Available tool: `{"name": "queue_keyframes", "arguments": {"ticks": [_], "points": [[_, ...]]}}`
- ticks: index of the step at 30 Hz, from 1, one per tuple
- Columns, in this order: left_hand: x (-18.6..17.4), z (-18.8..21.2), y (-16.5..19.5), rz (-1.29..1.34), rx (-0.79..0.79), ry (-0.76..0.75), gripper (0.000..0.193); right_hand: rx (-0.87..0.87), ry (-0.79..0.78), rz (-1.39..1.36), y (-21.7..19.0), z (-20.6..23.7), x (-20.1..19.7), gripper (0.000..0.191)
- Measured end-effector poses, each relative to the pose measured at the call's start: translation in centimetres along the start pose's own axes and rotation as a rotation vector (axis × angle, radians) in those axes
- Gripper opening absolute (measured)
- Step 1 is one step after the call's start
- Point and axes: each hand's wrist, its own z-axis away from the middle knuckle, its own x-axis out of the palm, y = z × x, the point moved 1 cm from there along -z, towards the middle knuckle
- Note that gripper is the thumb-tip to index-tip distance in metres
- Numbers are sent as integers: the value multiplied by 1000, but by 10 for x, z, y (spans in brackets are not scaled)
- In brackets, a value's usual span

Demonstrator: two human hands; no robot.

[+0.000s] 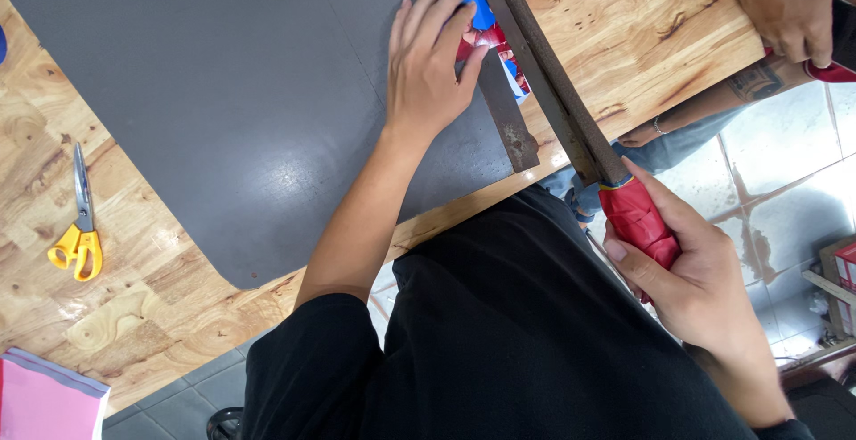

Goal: The person retrieves a sheet of passport-style photos from a folder and places it on a cutting mat. Using a guillotine paper cutter, they trim the sheet into individual portrait photos. The cut photos are then gathered and stacked on the mat.

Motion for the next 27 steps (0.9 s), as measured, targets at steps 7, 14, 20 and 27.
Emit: {"name": "queue_keyframes", "arguments": {"ticks": [7,14,20,27], "points": [[1,3,-5,-10,6,7,33,19,8,20,3,1,0,72],[3,6,-7,-11,30,24,30,31,0,18,1,0,2,73],[3,7,-7,-1,23,15,31,40,8,48,2,-1,2,73],[5,8,-9,8,37,22,32,41,7,37,3,0,3,73]]}}
